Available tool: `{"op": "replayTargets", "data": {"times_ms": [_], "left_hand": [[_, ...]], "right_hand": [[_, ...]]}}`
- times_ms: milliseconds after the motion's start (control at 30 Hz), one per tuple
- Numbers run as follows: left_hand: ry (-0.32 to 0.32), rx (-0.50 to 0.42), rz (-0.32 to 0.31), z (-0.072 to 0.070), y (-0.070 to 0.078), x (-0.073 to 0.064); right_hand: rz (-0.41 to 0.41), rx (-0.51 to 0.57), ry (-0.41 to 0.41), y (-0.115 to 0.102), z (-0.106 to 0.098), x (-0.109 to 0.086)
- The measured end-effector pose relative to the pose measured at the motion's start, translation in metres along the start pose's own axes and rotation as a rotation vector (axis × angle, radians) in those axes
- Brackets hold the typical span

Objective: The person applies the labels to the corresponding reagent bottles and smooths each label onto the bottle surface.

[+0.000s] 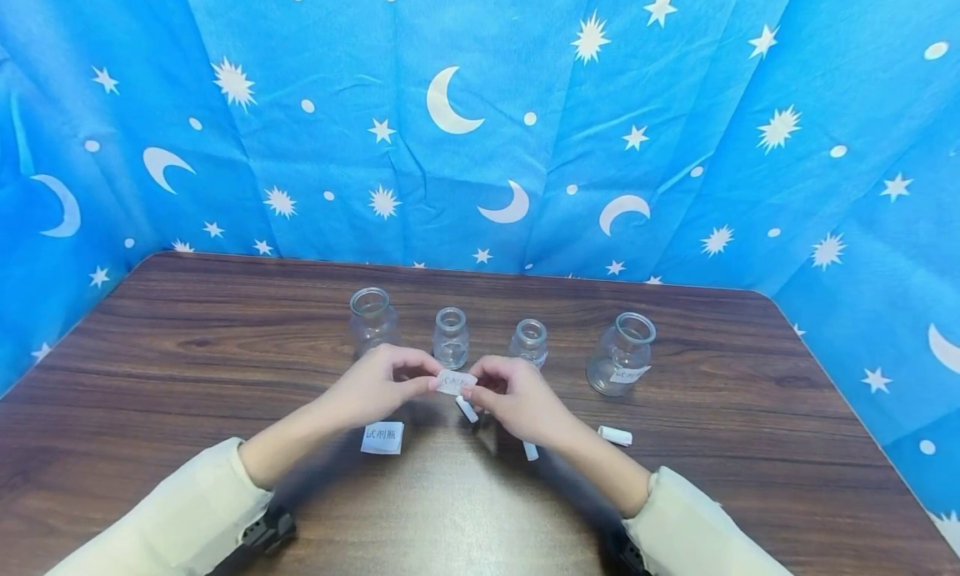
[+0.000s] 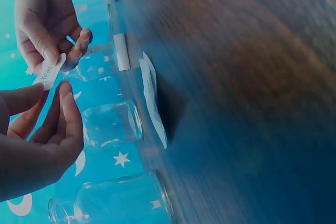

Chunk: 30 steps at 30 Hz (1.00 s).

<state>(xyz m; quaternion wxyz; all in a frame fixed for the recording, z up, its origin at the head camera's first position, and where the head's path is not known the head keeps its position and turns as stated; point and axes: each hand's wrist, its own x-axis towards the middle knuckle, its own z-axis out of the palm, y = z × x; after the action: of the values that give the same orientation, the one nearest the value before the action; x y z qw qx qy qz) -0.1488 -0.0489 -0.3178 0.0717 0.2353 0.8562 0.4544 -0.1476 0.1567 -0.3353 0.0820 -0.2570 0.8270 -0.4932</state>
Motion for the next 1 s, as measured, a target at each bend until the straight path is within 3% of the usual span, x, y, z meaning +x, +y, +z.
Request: {"op": "replayTargets", "data": {"times_ms": [133,367,433,667,1000], "left_hand": [[0.054,0.007,-0.049,0.002,-0.005,0.002],[0.137,0.041,-0.037,0.005,-0.013,0.009],[0.149,0.038,-0.059,0.005,-0.014,0.01],[0.169,0.014,-0.133,0.006,-0.016,0.012],[0.18,0.045,-0.169,0.011,-0.025,0.02]], "right_hand": [[-0.01,-0.059,0.048,0.0,0.003,0.003],[0.006,-0.175,0.163,-0.005,0.009,0.012],[0.02,-0.189,0.179,-0.007,0.01,0.014],[0.065,-0.224,0.189,-0.002,0.015,0.02],[0.088,-0.261,0.196,0.003,0.017,0.028]]}}
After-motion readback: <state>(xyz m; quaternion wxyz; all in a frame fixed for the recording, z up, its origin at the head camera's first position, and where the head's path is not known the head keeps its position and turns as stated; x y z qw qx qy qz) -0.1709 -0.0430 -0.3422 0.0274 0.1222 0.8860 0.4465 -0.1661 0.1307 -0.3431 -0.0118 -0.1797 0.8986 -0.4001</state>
